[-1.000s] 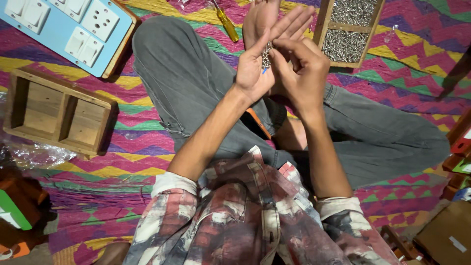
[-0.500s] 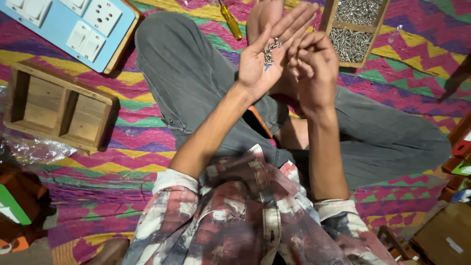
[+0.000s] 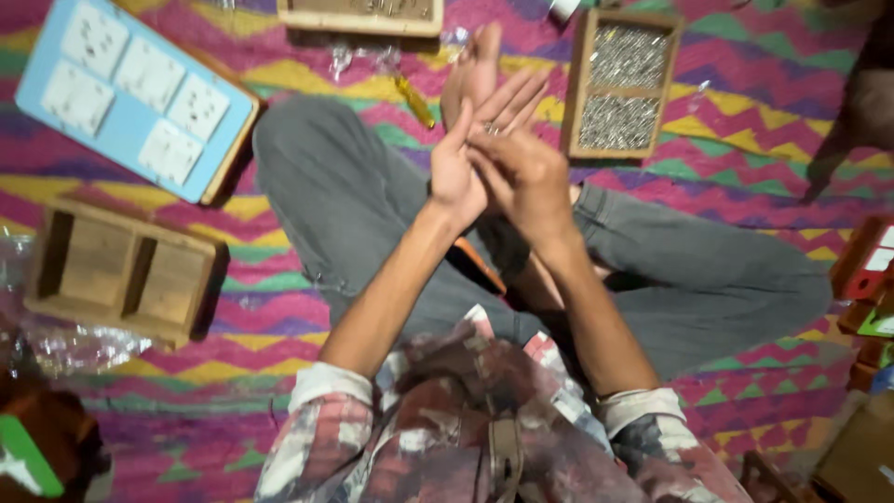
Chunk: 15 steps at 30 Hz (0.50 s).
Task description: The person sits on a floor mat and sorts small metal screws by type, picking screws one at a time from a handful held in one hand and placing them into divided wooden trays. They occasionally grab new handfuls of screws from a tray and continue sorting among piles of white plastic switch plates.
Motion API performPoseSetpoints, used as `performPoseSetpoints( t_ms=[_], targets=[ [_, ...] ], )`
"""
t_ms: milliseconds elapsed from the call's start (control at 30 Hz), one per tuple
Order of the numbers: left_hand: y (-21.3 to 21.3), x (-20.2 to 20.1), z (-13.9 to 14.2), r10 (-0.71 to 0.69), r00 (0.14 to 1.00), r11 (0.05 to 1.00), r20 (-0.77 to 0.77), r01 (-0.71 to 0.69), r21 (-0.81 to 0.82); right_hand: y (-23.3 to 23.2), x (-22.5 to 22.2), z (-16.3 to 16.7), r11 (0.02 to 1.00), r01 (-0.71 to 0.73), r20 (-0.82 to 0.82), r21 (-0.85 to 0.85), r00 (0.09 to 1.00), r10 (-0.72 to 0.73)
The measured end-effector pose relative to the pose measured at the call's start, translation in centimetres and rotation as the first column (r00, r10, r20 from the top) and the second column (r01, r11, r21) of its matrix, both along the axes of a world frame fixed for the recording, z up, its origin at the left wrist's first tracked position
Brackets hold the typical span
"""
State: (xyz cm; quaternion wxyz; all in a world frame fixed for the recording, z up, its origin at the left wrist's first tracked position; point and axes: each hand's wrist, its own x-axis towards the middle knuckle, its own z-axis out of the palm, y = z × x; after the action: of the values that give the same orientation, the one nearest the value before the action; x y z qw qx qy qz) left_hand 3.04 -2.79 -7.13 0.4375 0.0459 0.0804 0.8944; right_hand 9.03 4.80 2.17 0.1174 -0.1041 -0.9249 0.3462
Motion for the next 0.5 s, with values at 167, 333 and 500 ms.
performPoseSetpoints(
  t_ms=[167,333,500],
  targets=[
    [0.8,0.2,0.1,-0.004,0.997,1.0,0.077,0.005,-0.017,0.9,-0.4,-0.2,0.993,-0.075,-0.014,0.094,0.997,0.077],
    [1.1,0.2,0.6,-0.05,0.997,0.996,0.059,0.054,-0.07,1.3,-0.2,-0.3,0.989,-0.12,-0.074,0.091,0.989,0.127],
    [1.6,0.3,0.9,-0.083,0.995,0.989,0.052,0.089,-0.116,1.9,1.3,-2.7,0.909,0.164,-0.024,-0.384,0.982,-0.187]
  ],
)
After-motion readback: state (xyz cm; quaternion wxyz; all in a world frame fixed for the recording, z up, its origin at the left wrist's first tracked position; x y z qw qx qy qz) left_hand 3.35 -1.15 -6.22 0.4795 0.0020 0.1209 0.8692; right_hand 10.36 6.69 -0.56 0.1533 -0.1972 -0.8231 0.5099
